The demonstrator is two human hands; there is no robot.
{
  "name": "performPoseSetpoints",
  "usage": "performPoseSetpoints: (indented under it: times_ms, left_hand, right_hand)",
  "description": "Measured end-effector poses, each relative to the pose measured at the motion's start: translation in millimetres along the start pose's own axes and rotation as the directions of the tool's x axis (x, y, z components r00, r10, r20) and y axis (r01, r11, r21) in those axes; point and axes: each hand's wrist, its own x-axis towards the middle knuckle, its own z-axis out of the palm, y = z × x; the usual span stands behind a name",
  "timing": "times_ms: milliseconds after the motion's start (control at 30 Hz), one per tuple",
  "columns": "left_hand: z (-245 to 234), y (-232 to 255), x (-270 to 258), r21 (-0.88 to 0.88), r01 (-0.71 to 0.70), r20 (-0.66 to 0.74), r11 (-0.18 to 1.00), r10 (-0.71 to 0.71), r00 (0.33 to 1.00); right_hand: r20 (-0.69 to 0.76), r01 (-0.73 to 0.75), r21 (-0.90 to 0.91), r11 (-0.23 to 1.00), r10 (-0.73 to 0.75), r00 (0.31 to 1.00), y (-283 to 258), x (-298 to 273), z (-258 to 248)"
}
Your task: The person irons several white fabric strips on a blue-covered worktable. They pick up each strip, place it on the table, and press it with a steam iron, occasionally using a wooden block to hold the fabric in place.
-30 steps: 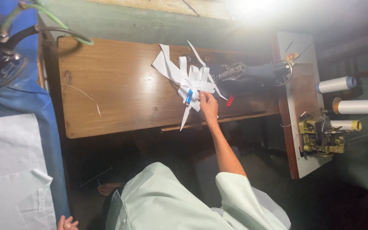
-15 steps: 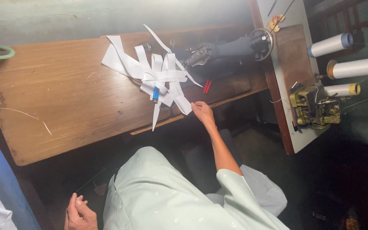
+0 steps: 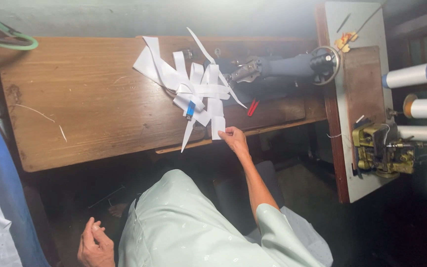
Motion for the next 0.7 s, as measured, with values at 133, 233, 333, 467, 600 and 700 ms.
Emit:
performPoseSetpoints:
  times_ms: [133,233,333,467,600,700]
  left_hand:
    - [6.9,2.9,-15.7,-0.041,0.009,-0.063,0.999,-0.011,0.998]
    - [4.8,7.1,-19.7,-0.033,0.077,-0.056,0.996,-0.079,0.995]
    - [13.4,-4.4,-23.7,-0.025,0.046,-0.080,0.999,-0.048,0.996]
    - [20.0,-3.3,-23.9,-0.028,0.044,-0.076,0.999,-0.046,0.996]
    - [17.9,4.9,-24.3,-0.054,0.069,-0.096,0.996,-0.074,0.993]
    - [18.0,13.5,-28.3,-0.069,0.092,-0.114,0.993,-0.100,0.988]
  right_hand:
    - [-0.019,0.079,0.090,0.993,-0.078,0.997,-41.1,-43.7,-15.3]
    - [-0.140,0.184,0.189,0.965,-0.159,0.977,-89.6,-91.9,-27.6]
    - [-0.182,0.482,0.328,0.813,-0.446,0.876,-120.1,-96.4,-0.8]
    - [0.049,0.405,0.221,0.887,-0.425,0.904,-164.7,-97.3,19.5]
    - [0.000,0.306,0.134,0.942,-0.309,0.951,-135.6,-22.9,29.1]
    - [-0.222,0.309,0.072,0.948,-0.286,0.932,-111.7,60.9,22.2]
